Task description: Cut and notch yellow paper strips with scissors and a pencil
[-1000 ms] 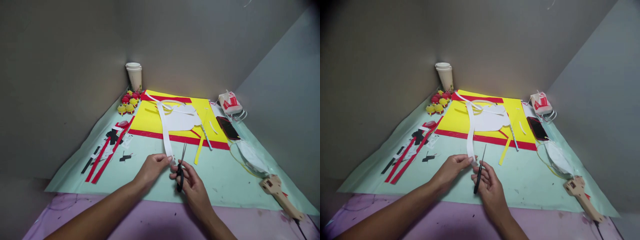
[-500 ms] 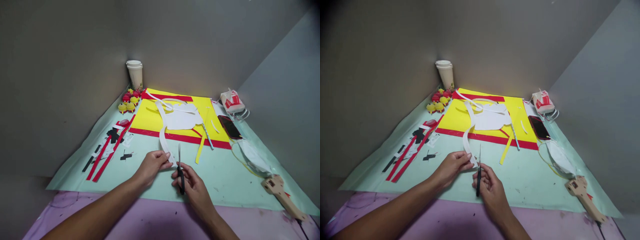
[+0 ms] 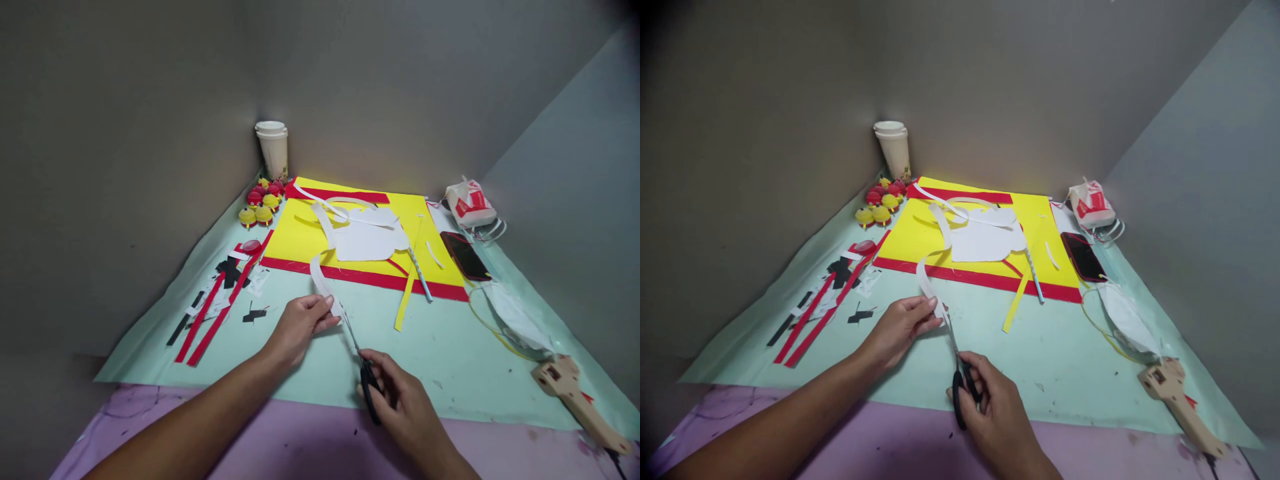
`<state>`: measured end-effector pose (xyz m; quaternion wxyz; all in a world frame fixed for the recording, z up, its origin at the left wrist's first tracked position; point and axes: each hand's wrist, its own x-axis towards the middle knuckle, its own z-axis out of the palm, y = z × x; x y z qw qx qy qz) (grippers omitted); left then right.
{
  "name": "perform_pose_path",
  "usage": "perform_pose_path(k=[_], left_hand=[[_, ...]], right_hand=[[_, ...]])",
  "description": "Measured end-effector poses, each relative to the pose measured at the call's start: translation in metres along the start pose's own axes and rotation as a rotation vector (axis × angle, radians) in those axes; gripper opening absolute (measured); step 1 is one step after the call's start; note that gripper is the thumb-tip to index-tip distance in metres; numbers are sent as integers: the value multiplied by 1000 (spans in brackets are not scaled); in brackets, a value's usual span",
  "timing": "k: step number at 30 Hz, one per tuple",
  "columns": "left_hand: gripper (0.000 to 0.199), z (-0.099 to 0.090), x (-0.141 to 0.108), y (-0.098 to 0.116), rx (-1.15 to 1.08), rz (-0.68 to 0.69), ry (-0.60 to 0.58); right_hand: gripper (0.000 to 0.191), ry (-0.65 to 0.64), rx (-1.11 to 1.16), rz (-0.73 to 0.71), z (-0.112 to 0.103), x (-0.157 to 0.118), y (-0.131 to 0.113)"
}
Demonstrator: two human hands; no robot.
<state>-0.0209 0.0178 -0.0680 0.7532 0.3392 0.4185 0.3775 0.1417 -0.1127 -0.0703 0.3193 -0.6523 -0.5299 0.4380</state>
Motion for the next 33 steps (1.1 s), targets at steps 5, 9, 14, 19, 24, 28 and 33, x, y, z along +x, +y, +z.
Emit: perform_pose_path(k=[5, 9, 14, 19, 24, 28, 33], left_hand=[[35, -1, 0, -1, 7, -2, -12], [35, 0, 0, -2, -2, -21, -13], [36, 1, -1, -3, 0, -31, -32], [36, 1, -2, -2, 8, -43, -32], [37, 3, -4, -2, 2, -53, -25], [37, 4, -5, -2, -5, -56, -16], [34, 5, -7, 0, -9, -68, -20]], right_hand=[[40, 20, -31, -22, 1, 1, 2], [40, 34, -35, -45, 3, 2, 2], [41, 40, -53, -69, 3, 1, 3], [41, 49, -74, -98, 2, 1, 4], [41, 66, -107, -136, 3, 2, 6], [40, 72, -118, -158, 3, 2, 4], [40, 87, -122, -155, 2, 0, 2]])
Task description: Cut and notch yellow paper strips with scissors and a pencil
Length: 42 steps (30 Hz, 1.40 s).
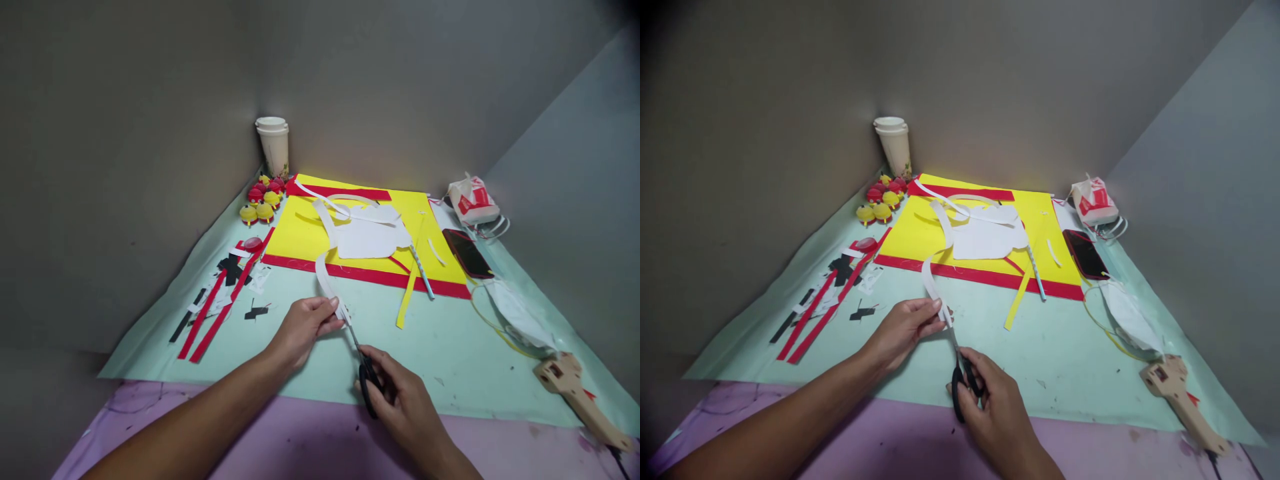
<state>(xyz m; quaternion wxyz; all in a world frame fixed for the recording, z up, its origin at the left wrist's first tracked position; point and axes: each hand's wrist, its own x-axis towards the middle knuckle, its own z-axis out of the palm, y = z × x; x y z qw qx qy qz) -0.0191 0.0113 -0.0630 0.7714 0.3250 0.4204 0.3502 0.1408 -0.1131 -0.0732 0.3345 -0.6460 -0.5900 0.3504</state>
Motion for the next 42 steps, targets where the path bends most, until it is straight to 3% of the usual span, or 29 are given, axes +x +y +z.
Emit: perform_pose_path(k=[14, 28, 42], left_hand=[[29, -1, 0, -1, -44, -2, -17], [32, 2, -4, 3, -28, -10, 7], [35, 1, -3, 2, 1, 1, 14]], right_hand=[[40, -9, 53, 63, 1, 0, 1], [45, -175, 338, 227, -11, 3, 0], [41, -153, 247, 192, -6, 2, 3]])
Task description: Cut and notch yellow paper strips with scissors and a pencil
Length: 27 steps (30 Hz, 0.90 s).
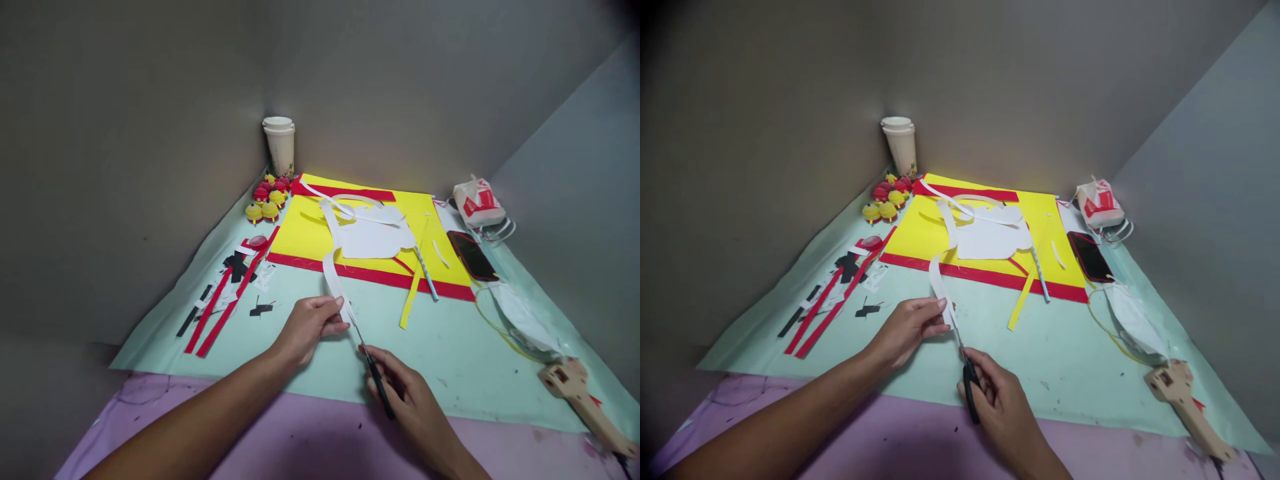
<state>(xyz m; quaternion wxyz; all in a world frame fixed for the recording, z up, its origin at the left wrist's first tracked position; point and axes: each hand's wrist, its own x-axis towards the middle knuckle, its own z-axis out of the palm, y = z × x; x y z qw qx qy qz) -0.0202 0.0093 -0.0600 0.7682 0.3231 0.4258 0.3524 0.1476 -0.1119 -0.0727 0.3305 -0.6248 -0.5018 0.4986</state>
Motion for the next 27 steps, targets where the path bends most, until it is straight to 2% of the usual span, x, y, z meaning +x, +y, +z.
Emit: perform_pose_path(k=[6, 14, 21, 27], left_hand=[[35, 1, -1, 0, 3, -2, -10], [31, 3, -2, 4, 15, 15, 12], [31, 2, -2, 4, 18, 15, 11], [34, 1, 0, 0, 37, 17, 8]], right_hand=[[41, -11, 22, 4, -1, 1, 2], [50, -114, 355, 69, 3, -3, -11], [46, -54, 253, 99, 6, -4, -10], [43, -58, 185, 72, 5, -3, -3]])
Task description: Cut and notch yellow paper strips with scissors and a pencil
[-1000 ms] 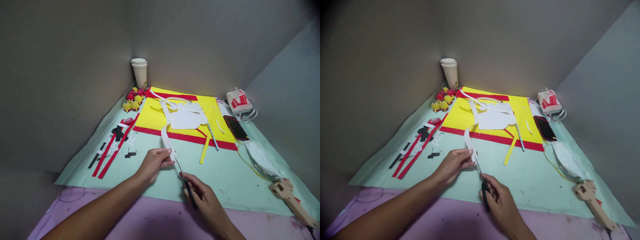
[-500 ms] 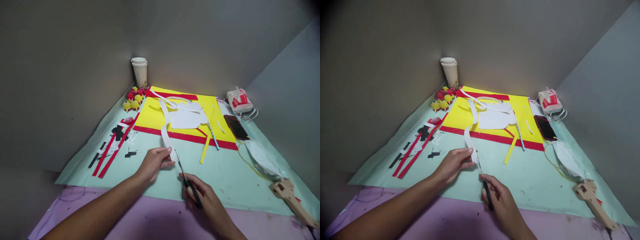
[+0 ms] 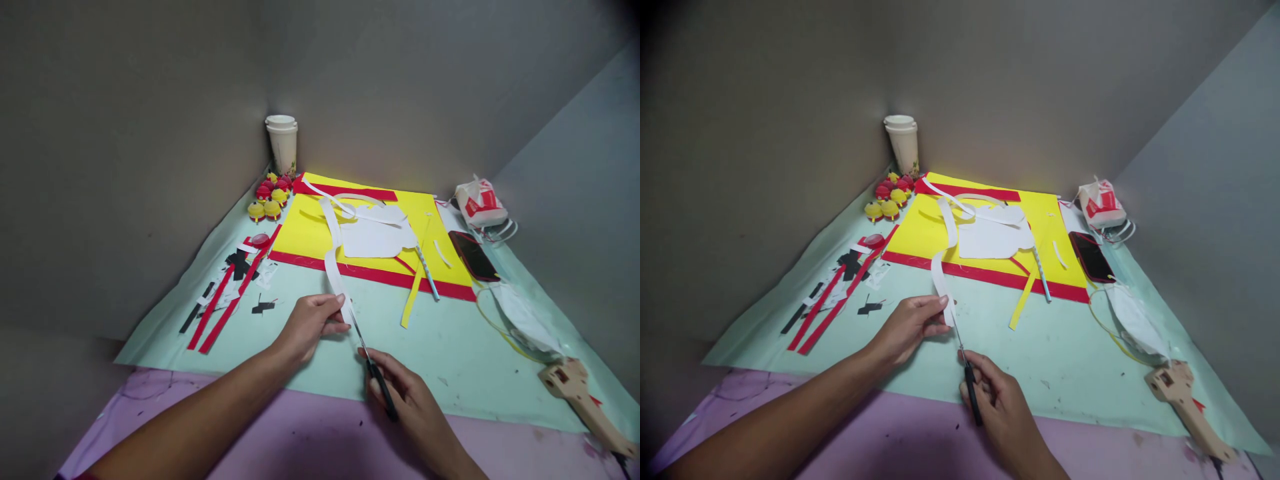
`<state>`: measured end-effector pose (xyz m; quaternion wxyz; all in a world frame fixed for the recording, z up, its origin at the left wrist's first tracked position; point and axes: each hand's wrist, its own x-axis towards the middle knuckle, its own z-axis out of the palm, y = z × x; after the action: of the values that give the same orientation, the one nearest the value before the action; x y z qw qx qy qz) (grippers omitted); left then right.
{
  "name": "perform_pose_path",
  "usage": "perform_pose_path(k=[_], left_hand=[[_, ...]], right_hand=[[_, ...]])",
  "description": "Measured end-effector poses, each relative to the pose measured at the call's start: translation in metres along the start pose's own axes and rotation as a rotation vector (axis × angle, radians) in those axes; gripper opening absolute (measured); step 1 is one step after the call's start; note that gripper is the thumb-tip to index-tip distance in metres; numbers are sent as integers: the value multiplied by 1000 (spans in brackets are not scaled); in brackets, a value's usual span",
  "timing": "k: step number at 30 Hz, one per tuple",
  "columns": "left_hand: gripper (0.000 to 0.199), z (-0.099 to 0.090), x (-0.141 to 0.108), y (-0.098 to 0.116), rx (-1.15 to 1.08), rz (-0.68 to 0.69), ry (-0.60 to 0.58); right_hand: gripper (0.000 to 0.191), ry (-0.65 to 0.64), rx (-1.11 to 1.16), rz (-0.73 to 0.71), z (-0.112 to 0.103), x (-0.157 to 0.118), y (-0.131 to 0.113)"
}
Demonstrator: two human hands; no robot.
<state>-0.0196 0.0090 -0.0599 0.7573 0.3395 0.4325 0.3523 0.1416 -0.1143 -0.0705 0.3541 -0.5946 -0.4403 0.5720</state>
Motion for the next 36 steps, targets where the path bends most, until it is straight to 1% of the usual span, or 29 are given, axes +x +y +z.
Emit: perform_pose_path(k=[10, 24, 31, 36], left_hand=[[35, 0, 1, -2, 27, -3, -10], [31, 0, 1, -1, 38, -9, 5], [32, -1, 2, -3, 44, 0, 8], [34, -2, 4, -5, 39, 5, 6]], right_hand=[[48, 21, -9, 0, 0, 2, 0], [47, 21, 8, 11, -1, 1, 4], [45, 58, -47, -4, -1, 1, 5], [47, 51, -56, -11, -2, 0, 5]])
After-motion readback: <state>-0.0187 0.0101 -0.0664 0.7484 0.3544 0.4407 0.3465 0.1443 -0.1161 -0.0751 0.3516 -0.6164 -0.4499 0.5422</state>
